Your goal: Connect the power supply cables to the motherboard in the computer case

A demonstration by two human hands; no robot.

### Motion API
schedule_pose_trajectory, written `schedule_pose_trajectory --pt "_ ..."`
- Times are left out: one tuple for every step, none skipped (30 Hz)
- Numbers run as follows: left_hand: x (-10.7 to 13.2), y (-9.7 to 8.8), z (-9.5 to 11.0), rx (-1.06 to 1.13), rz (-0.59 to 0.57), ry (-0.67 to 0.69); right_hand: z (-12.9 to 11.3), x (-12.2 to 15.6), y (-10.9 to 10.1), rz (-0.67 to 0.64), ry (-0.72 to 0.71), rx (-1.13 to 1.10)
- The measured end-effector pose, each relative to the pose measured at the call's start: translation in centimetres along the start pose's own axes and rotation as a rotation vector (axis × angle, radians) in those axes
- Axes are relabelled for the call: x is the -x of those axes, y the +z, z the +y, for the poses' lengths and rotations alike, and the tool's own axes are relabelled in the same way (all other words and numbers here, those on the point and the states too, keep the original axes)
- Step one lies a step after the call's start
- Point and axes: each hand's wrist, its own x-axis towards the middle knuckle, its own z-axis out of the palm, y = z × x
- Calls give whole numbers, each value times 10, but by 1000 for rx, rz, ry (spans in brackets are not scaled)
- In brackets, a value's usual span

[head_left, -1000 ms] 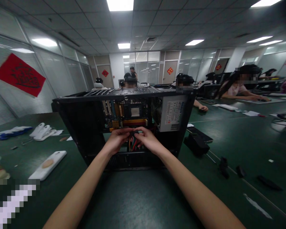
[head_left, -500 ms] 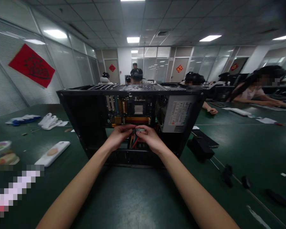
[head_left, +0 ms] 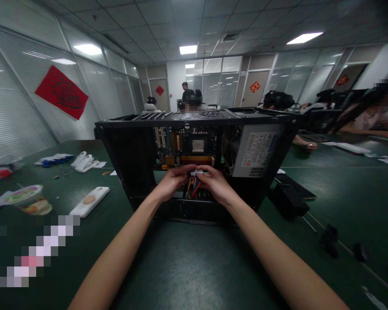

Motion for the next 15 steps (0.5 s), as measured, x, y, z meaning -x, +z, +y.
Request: schedule_pose_trajectory --pt "1 0 1 5 -17 0 0 0 0 8 -8 -1" --pt "1 0 2 -5 -29 9 0 0 1 13 -16 3" --pt "2 0 2 -23 -35 24 -1 1 1 18 -24 13" --pt "2 0 1 -43 -37 40 -1 1 2 20 -30 27" --pt "1 -1 0 -58 -35 54 -1 1 2 22 -34 42" --pt "0 -2 -2 -65 -31 63 -1 1 2 23 -35 58" --pt "-1 -2 -3 -67 -27 66 -1 1 2 26 -36 75" --pt "-1 -3 -5 -67 -24 65 -1 1 1 31 -37 89" --pt "-2 -3 -6 -68 -25 62 -1 2 1 36 -37 101" --pt "-3 -4 -7 -71 -27 60 -1 2 0 39 -36 110" --pt "-3 -4 -8 -77 -28 59 -1 2 0 43 -35 117" --pt "-3 -3 -8 -84 -31 55 -1 2 0 46 -34 122" --pt "-3 -3 -7 -91 -34 53 -2 3 0 48 -32 127" --pt "-3 -3 -6 -99 -35 52 -2 3 -1 50 -31 133" --pt "-3 -2 -5 -108 -37 53 -1 3 -1 53 -33 140"
